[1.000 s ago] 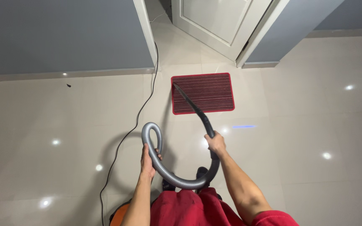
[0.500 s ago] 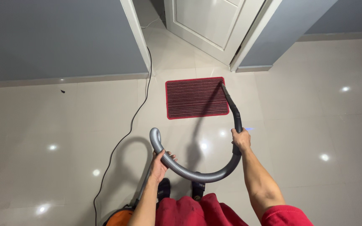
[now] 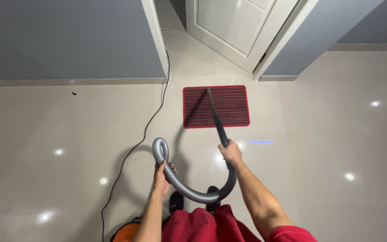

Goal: The person vacuums the tiled floor using a vacuum cleaner hose, moving it across the surface and around a red mat.

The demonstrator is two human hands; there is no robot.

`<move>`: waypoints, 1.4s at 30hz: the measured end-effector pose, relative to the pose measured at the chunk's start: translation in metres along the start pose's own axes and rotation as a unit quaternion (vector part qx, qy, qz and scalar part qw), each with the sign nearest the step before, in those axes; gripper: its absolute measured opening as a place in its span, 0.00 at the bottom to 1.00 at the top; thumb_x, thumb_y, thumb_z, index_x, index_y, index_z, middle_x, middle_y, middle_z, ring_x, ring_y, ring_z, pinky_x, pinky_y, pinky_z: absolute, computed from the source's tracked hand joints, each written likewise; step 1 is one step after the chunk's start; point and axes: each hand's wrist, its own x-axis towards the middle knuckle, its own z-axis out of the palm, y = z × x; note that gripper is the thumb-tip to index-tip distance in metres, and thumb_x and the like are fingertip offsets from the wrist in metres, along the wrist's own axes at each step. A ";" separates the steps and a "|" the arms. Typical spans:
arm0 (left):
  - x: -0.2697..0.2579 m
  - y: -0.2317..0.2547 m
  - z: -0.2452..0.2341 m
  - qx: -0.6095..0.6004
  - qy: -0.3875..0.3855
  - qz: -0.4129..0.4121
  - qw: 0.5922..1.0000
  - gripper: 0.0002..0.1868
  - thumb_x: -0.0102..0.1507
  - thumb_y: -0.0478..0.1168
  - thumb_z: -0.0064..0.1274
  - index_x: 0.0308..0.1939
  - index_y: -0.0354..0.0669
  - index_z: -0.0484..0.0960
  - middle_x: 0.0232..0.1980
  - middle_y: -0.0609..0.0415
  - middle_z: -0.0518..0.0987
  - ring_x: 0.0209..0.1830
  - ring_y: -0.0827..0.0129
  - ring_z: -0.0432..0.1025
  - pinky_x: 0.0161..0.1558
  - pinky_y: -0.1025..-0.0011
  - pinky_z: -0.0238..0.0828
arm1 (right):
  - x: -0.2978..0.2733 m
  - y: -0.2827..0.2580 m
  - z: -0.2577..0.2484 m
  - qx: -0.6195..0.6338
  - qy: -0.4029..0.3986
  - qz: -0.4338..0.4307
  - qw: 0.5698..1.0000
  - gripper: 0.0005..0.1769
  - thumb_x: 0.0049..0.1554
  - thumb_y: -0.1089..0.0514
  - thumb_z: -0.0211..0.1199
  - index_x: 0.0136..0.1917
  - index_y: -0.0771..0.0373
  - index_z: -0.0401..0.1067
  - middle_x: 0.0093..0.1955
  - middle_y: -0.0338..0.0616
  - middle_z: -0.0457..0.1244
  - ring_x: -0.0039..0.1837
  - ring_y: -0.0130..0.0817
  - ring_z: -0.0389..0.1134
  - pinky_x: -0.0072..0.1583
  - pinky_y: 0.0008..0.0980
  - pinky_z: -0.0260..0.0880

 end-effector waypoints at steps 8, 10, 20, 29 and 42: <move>0.010 0.012 -0.026 -0.027 0.022 0.017 0.999 0.18 0.66 0.49 0.50 0.54 0.45 0.66 0.37 0.52 0.75 0.31 0.66 0.71 0.34 0.66 0.73 | -0.012 -0.048 0.014 0.009 -0.045 -0.024 0.999 0.25 0.55 0.44 0.62 0.59 0.62 0.72 0.36 0.45 0.69 0.35 0.36 0.74 0.48 0.38 0.77; 0.011 0.012 -0.027 -0.038 0.013 0.014 0.999 0.19 0.67 0.49 0.51 0.54 0.43 0.66 0.38 0.51 0.74 0.32 0.66 0.71 0.35 0.66 0.74 | -0.007 -0.044 0.013 0.013 -0.043 -0.019 0.999 0.25 0.55 0.43 0.61 0.59 0.62 0.72 0.35 0.45 0.69 0.35 0.36 0.74 0.48 0.37 0.76; 0.008 0.001 0.009 -0.044 -0.002 0.002 0.999 0.19 0.67 0.49 0.50 0.55 0.47 0.65 0.39 0.53 0.73 0.33 0.66 0.71 0.36 0.64 0.73 | 0.034 0.025 -0.018 0.145 0.002 -0.004 0.989 0.24 0.55 0.49 0.63 0.57 0.70 0.72 0.32 0.48 0.68 0.31 0.37 0.72 0.39 0.38 0.75; 0.011 -0.015 0.041 -0.017 -0.019 0.002 1.000 0.21 0.67 0.49 0.50 0.58 0.43 0.65 0.38 0.52 0.73 0.33 0.65 0.71 0.37 0.64 0.74 | 0.041 0.019 -0.032 0.141 -0.032 -0.027 0.989 0.22 0.55 0.49 0.62 0.55 0.68 0.71 0.33 0.48 0.67 0.32 0.37 0.71 0.40 0.39 0.75; 0.013 -0.037 0.068 -0.013 0.011 -0.028 0.999 0.21 0.68 0.53 0.46 0.54 0.41 0.66 0.38 0.49 0.74 0.37 0.58 0.74 0.47 0.58 0.78 | 0.039 0.001 -0.086 -0.010 -0.031 -0.017 0.999 0.24 0.55 0.43 0.62 0.58 0.61 0.74 0.37 0.46 0.71 0.35 0.37 0.74 0.48 0.39 0.75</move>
